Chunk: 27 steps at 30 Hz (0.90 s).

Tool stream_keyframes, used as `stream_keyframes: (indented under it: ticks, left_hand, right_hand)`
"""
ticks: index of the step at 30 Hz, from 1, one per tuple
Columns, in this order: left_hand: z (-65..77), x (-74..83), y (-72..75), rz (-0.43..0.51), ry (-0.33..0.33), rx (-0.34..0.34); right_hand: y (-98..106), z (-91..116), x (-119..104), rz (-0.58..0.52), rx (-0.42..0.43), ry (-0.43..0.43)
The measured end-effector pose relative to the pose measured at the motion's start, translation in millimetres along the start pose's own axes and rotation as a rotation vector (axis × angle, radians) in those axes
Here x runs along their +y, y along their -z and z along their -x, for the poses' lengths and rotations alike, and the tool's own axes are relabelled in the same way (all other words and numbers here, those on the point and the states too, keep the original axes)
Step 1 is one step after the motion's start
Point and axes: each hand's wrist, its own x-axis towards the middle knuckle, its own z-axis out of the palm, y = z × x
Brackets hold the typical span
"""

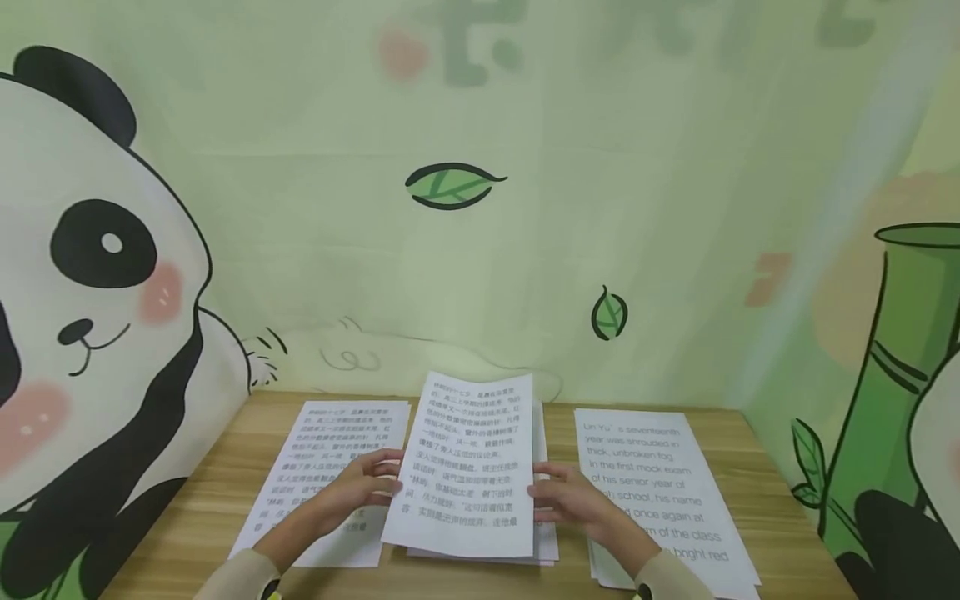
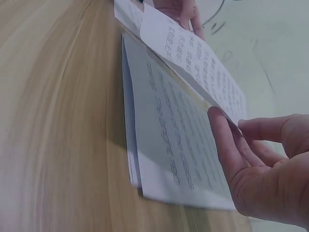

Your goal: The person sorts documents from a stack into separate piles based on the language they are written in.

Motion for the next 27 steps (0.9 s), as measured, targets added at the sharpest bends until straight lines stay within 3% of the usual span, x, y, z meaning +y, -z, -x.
stream_keyframes:
  ticks: [15, 22, 27]
  left_hand:
    - [53.1, -19.2, 59.9, 0.002, 0.073, 0.148]
    - [67.3, -25.9, 92.2, -0.004, 0.155, 0.269]
    - [74.6, -30.1, 109.5, 0.016, 0.176, 0.306]
  right_hand:
    - [-75, -50, -3, -0.058, -0.034, -0.040]
    - [-109, -67, -6, -0.083, -0.051, -0.021]
    - [-132, -80, -8, -0.090, -0.056, -0.022]
